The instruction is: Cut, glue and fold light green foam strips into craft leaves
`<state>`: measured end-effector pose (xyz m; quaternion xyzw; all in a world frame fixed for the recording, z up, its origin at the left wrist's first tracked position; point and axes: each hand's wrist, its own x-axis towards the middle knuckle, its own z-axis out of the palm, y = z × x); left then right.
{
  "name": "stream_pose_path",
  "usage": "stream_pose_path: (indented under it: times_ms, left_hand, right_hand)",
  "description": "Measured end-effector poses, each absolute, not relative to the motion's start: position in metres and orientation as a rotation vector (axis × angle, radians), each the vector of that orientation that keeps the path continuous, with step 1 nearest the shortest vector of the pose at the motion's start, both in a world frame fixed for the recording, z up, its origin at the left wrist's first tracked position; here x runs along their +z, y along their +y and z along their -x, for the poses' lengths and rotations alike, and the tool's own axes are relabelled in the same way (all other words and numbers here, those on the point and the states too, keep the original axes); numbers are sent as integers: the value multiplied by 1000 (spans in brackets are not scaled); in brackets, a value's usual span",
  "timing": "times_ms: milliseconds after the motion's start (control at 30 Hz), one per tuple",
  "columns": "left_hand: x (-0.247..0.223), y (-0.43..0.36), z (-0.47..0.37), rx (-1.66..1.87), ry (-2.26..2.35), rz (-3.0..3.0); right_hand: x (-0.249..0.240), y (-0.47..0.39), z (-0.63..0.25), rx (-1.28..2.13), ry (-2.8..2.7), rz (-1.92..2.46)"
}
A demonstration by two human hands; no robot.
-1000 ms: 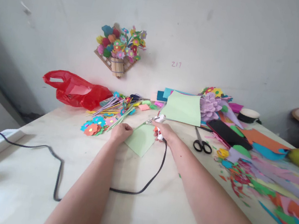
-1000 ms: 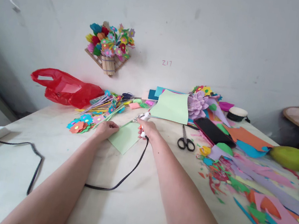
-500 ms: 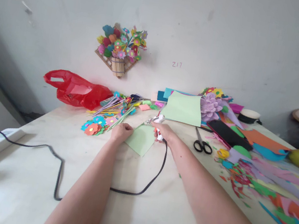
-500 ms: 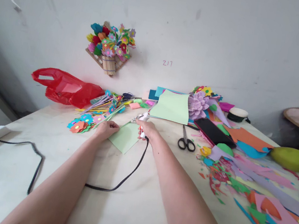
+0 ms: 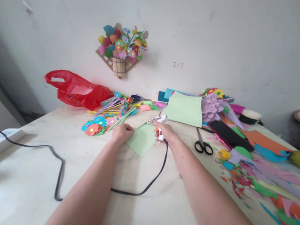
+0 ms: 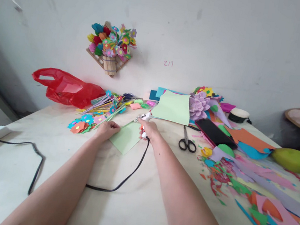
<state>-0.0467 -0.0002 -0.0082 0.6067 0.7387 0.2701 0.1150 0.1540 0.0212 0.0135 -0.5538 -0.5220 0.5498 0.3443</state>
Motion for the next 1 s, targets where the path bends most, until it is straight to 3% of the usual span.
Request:
stream_pose_path:
  times_ms: [800, 1000]
  left_hand:
    - [-5, -2, 42, 762, 2225, -1800]
    - [7, -10, 47, 595, 2250, -1866]
  right_hand:
    - [14, 16, -149, 1537, -1475, 1399]
    - [15, 16, -150, 1496, -1414, 1431]
